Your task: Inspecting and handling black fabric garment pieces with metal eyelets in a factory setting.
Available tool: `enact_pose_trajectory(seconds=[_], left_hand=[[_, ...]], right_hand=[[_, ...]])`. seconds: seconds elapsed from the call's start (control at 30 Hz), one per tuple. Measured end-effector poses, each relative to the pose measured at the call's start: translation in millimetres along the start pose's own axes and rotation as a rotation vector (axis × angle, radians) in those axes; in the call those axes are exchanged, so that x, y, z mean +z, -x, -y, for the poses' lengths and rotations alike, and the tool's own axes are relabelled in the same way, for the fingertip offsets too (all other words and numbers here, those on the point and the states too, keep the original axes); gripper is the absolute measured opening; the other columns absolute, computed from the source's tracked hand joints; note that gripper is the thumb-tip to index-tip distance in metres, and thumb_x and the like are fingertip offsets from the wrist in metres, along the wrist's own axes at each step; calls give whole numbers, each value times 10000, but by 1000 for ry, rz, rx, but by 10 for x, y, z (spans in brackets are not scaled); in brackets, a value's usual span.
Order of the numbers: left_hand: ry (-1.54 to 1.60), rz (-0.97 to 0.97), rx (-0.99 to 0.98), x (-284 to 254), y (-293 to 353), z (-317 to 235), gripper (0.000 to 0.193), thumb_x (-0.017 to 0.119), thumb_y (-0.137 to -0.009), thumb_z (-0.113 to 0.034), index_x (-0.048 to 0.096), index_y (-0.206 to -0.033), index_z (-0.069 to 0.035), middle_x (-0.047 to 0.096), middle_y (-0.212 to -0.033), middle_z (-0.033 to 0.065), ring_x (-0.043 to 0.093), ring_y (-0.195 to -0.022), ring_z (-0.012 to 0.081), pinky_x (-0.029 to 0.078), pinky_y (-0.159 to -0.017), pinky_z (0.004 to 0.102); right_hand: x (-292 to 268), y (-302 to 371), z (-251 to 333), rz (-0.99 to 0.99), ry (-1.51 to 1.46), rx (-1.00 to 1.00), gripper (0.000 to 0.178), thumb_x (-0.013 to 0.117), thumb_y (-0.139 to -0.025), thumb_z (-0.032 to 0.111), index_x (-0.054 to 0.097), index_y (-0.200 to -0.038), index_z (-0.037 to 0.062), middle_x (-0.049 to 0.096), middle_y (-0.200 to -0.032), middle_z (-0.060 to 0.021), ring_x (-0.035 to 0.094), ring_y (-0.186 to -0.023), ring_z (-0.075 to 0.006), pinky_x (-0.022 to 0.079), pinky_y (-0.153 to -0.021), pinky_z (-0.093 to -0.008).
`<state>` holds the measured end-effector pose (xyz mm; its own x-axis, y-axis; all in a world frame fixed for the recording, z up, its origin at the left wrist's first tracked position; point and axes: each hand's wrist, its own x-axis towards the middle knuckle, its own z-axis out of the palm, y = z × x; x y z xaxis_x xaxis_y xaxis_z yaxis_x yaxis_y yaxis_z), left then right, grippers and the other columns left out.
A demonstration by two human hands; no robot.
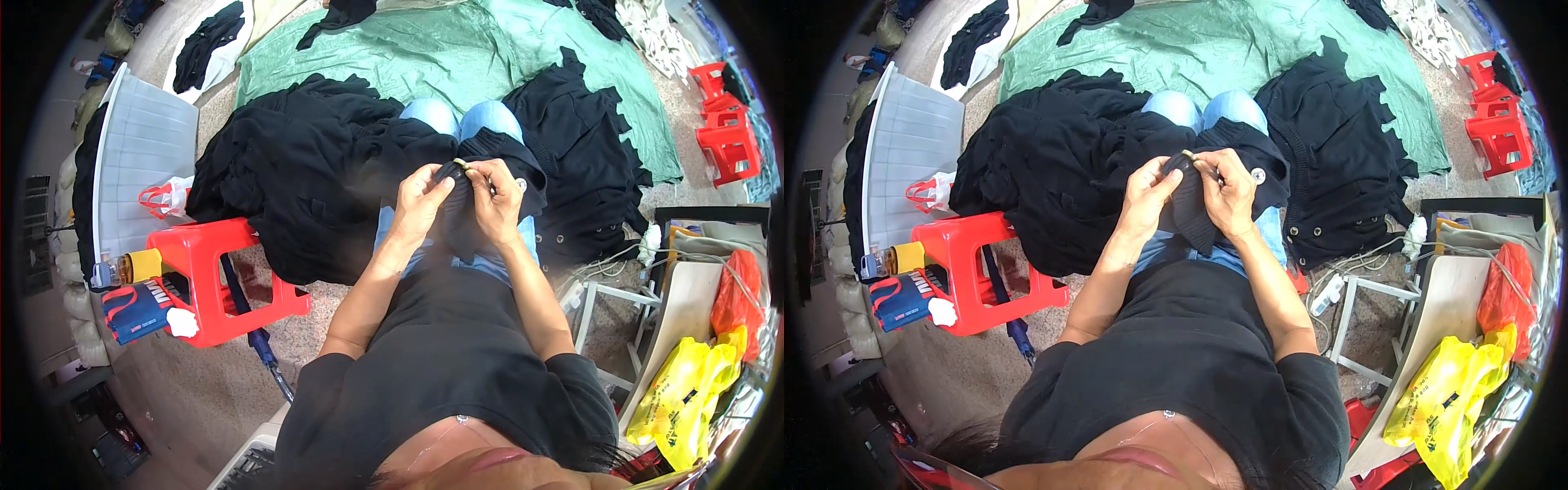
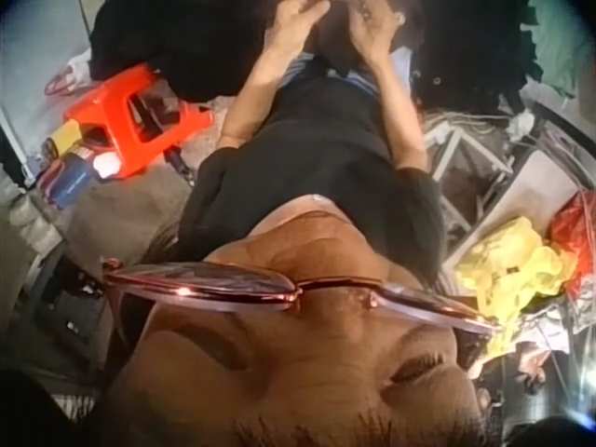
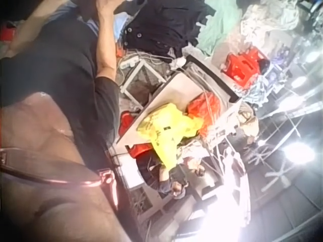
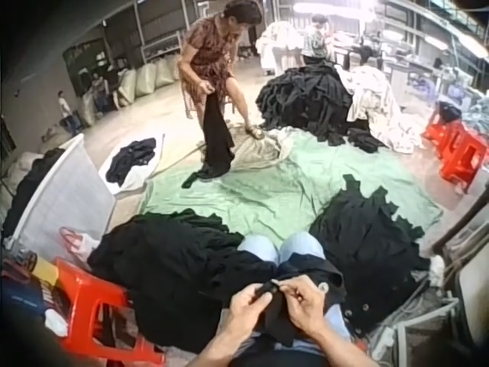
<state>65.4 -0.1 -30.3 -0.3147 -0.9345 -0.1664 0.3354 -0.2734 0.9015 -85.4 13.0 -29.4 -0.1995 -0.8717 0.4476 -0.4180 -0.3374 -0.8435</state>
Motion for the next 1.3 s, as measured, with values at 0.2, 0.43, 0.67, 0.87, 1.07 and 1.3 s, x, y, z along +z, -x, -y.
enact_pose_trajectory(seconds=[0.2, 0.43, 0.67, 0.87, 1.07, 1.3], left_hand=[[-80, -70, 56, 67, 16, 14, 198, 611, -937, -72, 595, -1121, 0, 622, -973, 9, 570, -881, 68, 464, -812, 218], [224, -110, -34, 43, 59, 70, 191, 650, -925, -153, 643, -1078, -39, 631, -1012, -12, 565, -916, 70, 448, -832, 243], [618, -77, -249, -44, 9, -322, 104, 564, -886, -32, 654, -922, -70, 670, -953, 34, 635, -919, 160, 493, -838, 303], [611, -48, -174, -109, -136, -393, 188, 557, -862, -14, 641, -1021, -68, 668, -1002, 55, 630, -948, 188, 490, -871, 327], [59, 16, 105, -212, -296, -606, 583, 611, -778, -127, 481, -1336, -20, 530, -1261, 96, 528, -1108, 181, 394, -994, 319], [-148, 454, 110, -24, -435, -964, 472, 704, -834, -19, 510, -1262, 14, 578, -1171, 40, 548, -1074, 111, 415, -952, 259]], right_hand=[[31, 5, -5, -42, 8, -49, 137, 659, -816, -40, 668, -939, 21, 640, -811, -94, 614, -649, -192, 468, -569, -278], [-36, -24, 200, -10, 3, -131, 245, 654, -818, -68, 681, -1039, 34, 667, -871, -91, 632, -717, -174, 486, -594, -259], [-417, -454, -240, 340, -61, 247, 260, 546, -938, 68, 634, -1183, 59, 679, -1085, -83, 646, -919, -149, 488, -802, -273], [-399, -692, -181, 809, -492, 502, 287, 647, -932, 232, 662, -1127, 22, 663, -919, 15, 572, -849, -54, 463, -775, -221], [-485, -956, 14, 719, -567, 421, 191, 598, -957, 170, 660, -957, -11, 646, -863, 14, 550, -820, -52, 441, -783, -225], [-423, -1221, 281, 751, -602, 315, 156, 609, -944, 156, 658, -954, 9, 637, -875, 18, 544, -843, -58, 427, -807, -231]])
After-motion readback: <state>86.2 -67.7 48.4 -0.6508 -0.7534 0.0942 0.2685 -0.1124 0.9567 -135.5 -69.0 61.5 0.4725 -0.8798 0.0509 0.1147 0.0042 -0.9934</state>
